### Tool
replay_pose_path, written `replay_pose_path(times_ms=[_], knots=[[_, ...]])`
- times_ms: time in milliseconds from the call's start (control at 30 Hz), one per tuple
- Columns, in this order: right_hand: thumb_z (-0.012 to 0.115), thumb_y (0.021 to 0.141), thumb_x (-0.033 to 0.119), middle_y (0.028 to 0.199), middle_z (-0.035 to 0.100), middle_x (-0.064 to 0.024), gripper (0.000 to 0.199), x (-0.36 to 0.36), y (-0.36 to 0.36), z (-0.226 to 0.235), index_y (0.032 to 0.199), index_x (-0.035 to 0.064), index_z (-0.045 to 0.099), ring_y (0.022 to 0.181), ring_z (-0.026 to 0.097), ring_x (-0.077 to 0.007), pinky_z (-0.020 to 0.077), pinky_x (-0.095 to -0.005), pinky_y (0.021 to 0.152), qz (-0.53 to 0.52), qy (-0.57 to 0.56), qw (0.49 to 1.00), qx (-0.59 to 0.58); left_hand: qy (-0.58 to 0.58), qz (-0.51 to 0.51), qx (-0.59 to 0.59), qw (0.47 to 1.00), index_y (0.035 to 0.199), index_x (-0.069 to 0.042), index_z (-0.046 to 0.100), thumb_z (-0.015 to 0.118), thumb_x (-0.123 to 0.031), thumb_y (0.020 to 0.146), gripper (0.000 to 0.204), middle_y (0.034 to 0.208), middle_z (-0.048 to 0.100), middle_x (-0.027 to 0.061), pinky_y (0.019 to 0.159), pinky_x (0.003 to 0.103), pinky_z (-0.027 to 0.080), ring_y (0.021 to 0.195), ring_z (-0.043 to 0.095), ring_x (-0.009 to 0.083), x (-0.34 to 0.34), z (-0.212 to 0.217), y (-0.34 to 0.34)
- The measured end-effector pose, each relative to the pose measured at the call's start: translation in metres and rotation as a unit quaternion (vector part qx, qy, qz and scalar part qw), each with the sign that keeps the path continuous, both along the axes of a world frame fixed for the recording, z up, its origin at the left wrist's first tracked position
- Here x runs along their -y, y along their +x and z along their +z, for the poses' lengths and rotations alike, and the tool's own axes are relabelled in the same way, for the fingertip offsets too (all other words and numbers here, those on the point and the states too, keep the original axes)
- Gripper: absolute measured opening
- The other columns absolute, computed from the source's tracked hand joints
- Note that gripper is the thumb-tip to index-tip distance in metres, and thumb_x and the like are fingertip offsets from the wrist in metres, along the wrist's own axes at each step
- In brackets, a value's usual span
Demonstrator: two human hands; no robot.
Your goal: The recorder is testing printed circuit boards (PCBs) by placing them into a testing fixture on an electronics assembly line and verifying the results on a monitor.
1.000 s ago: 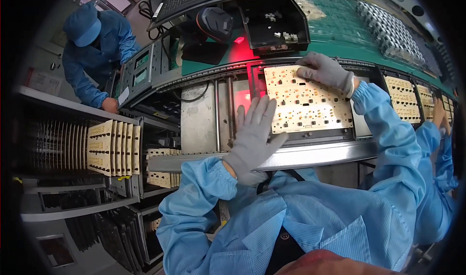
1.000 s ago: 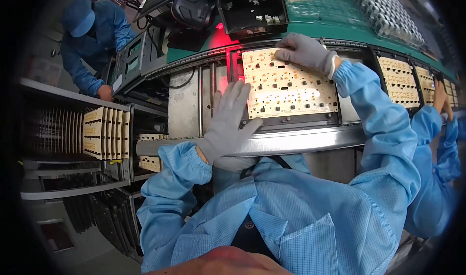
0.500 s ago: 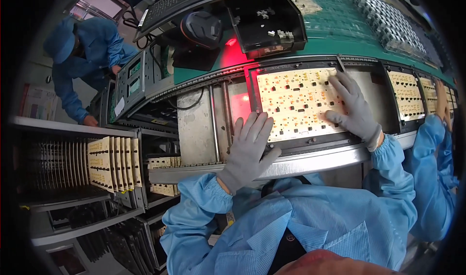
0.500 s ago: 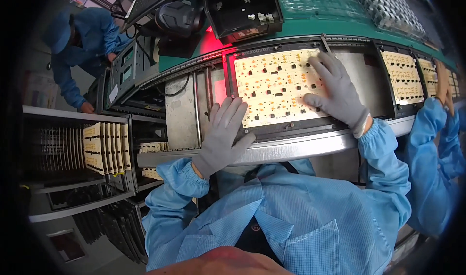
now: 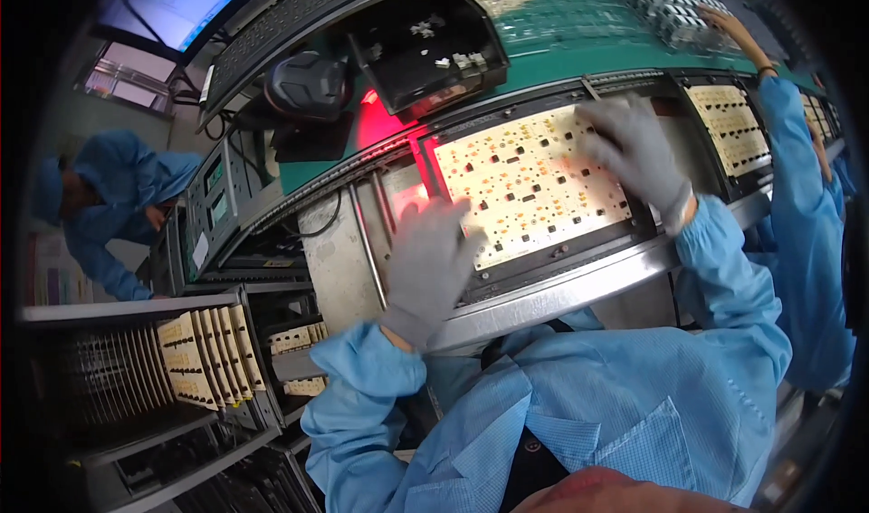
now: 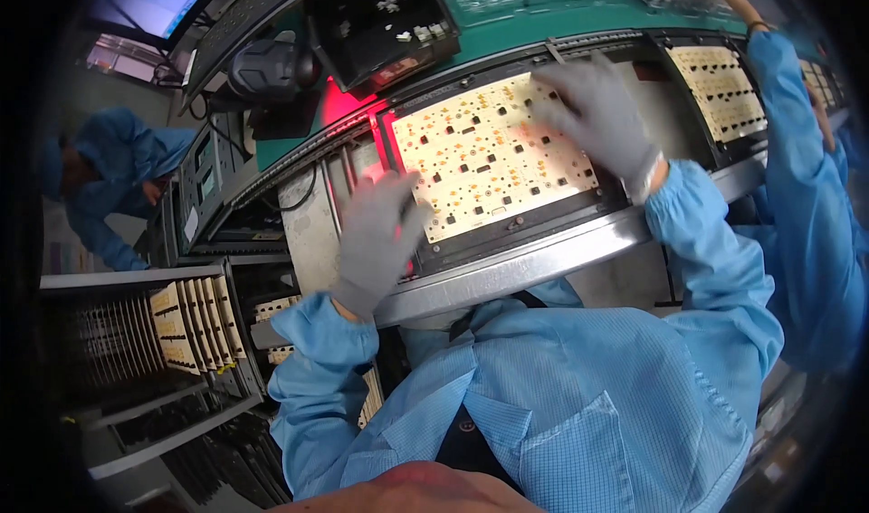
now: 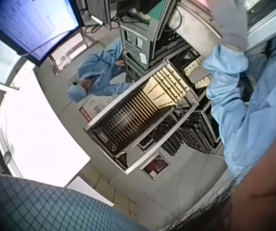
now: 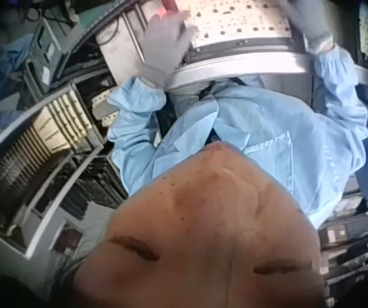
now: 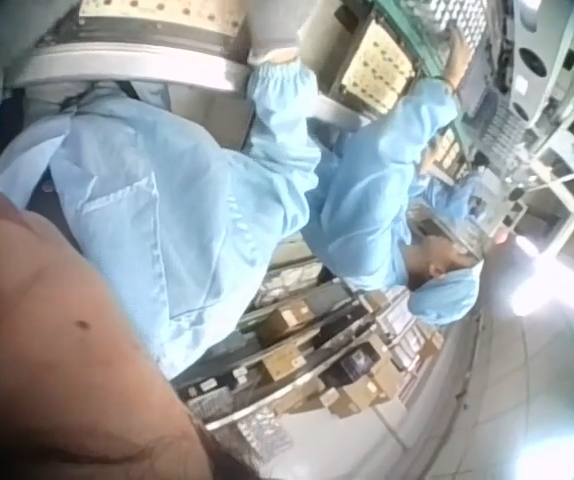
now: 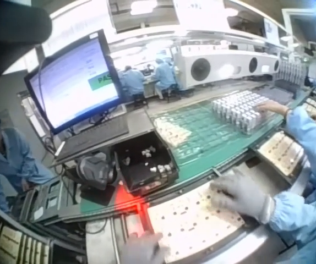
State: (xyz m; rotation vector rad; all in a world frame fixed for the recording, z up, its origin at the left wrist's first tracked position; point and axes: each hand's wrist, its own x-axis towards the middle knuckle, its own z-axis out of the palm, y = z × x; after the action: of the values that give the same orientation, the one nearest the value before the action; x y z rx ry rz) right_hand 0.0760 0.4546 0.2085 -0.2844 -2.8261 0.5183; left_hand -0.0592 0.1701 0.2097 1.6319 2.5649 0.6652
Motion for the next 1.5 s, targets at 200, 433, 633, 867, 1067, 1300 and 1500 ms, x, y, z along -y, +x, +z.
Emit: replay_pose_path(times_ms=[200,433,633,867,1067,1300,1500], knots=[[0.06,0.086,0.026,0.089,0.058,-0.0107,0.022,-0.038,-0.034,-0.013,0.1,0.0086,0.061,0.089,0.056,-0.0298,0.0422,-0.0415,0.077,-0.086,0.229,0.967,-0.071,0.118,0.092,-0.076,0.986,0.093,-0.011,0.061,0.066,-0.031,0.082,0.023,0.088,0.058,0.0096,0.075,0.041,0.047,0.087,0.057,0.0304,-0.073,-0.025,-0.069],[0.06,0.077,0.018,0.07,0.063,-0.0175,0.017,-0.043,-0.083,-0.004,0.072,0.0038,0.066,0.069,0.063,-0.0365,0.0483,-0.046,0.065,-0.153,0.222,0.959,0.086,0.122,0.163,-0.142,0.969,0.081,-0.011,0.061,0.067,-0.032,0.08,0.022,0.081,0.058,0.0086,0.069,0.042,0.047,0.08,0.058,0.0304,-0.093,-0.034,-0.075],[0.055,0.088,0.042,0.077,0.066,-0.0172,0.04,-0.029,-0.024,0.039,0.084,0.0051,0.069,0.076,0.064,-0.037,0.049,-0.0457,0.07,-0.145,0.116,0.982,0.035,0.226,0.165,-0.089,0.956,0.078,-0.011,0.058,0.068,-0.023,0.069,0.018,0.081,0.056,0.0119,0.067,0.045,0.047,0.079,0.058,0.0331,-0.114,-0.058,-0.075],[0.062,0.082,0.051,0.057,0.057,-0.0175,0.055,0.014,0.07,0.019,0.058,0.0023,0.061,0.06,0.059,-0.0359,0.0445,-0.0451,0.058,-0.119,0.173,0.96,0.185,0.261,0.093,-0.096,0.956,0.103,-0.01,0.06,0.065,-0.021,0.078,0.028,0.093,0.061,0.0097,0.077,0.042,0.047,0.086,0.058,0.0313,-0.076,-0.041,-0.05],[0.072,0.074,0.035,0.06,0.052,-0.0167,0.038,0.019,0.077,0.015,0.062,0.0031,0.054,0.061,0.053,-0.0353,0.0377,-0.0454,0.056,-0.056,0.159,0.978,0.121,-0.032,-0.217,0.004,0.976,0.08,-0.012,0.067,0.067,-0.033,0.074,0.022,0.082,0.063,0.0058,0.082,0.039,0.045,0.081,0.058,0.0267,-0.013,-0.006,-0.006],[0.069,0.077,0.028,0.064,0.055,-0.0177,0.031,0.019,0.082,0.023,0.066,0.0023,0.058,0.063,0.055,-0.0359,0.0397,-0.0455,0.058,-0.085,0.081,0.981,0.154,0.059,-0.238,-0.137,0.96,0.076,-0.014,0.066,0.061,-0.03,0.077,0.016,0.079,0.063,0.0036,0.072,0.04,0.049,0.079,0.061,0.0251,-0.009,-0.022,0.001],[0.062,0.086,0.029,0.071,0.056,-0.0187,0.031,0.026,0.069,0.043,0.072,0.0014,0.06,0.07,0.057,-0.0364,0.0418,-0.0448,0.06,-0.098,0.067,0.985,0.122,0.033,-0.296,-0.212,0.931,0.071,-0.015,0.061,0.058,-0.019,0.075,0.006,0.068,0.058,0.0026,0.051,0.036,0.05,0.065,0.064,0.022,-0.019,-0.013,-0.008]])
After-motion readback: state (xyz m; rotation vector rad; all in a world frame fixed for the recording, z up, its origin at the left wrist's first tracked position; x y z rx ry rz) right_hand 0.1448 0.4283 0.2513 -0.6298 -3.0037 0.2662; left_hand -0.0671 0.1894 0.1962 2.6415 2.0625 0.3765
